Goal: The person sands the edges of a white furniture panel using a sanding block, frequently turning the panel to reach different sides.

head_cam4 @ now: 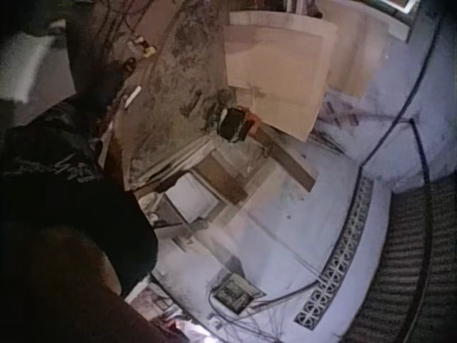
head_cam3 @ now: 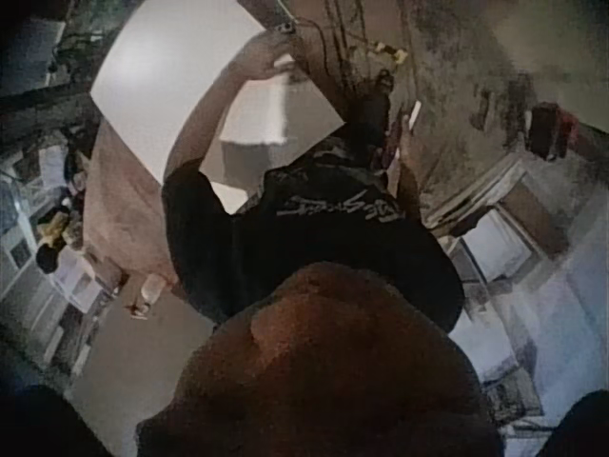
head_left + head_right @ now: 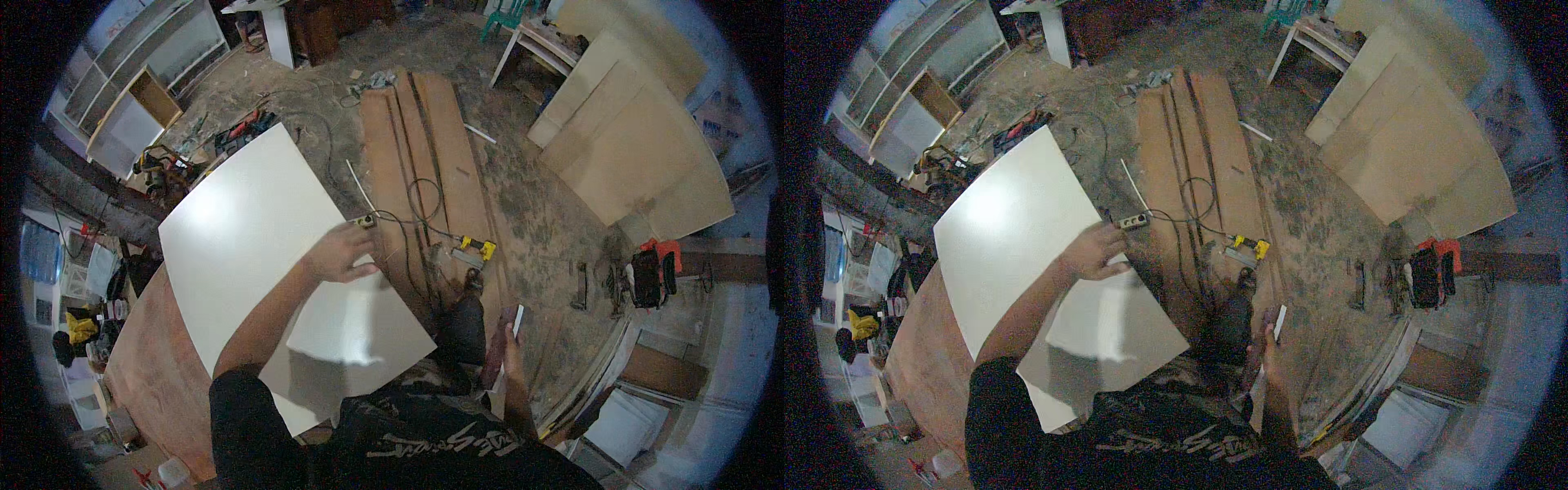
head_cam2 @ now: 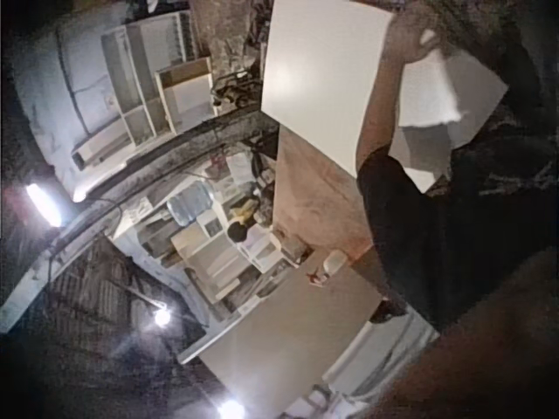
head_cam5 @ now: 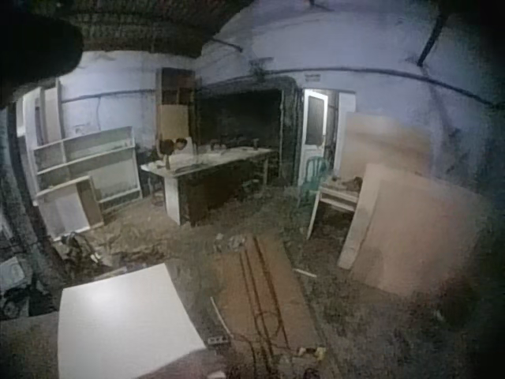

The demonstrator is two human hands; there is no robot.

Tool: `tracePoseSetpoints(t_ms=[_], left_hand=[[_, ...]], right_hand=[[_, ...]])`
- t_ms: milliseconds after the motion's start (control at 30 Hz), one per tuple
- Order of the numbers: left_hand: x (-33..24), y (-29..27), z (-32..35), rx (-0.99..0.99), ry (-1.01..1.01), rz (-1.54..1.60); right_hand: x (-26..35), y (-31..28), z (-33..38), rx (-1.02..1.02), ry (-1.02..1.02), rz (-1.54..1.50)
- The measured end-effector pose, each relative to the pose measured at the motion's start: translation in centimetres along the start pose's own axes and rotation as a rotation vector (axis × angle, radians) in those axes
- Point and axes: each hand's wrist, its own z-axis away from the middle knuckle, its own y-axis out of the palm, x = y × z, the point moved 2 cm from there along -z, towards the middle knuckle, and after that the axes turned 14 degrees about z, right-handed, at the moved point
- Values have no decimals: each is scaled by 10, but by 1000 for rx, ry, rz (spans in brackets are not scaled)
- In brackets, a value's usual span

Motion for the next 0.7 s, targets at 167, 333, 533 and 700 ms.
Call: tracePoseSetpoints(t_ms=[167, 333, 533, 700], left_hand=[[94, -59, 20, -53, -480, -303], [177, -101, 30, -813, -1106, -328], [203, -80, 24, -780, -1142, -483], [194, -80, 35, -612, -1476, -594]], right_hand=[[-29, -49, -78, 138, 87, -156], [-66, -115, -158, -21, 130, -316], [-69, -246, -206, -218, 348, -160], [-1, -331, -254, -291, 386, 61]])
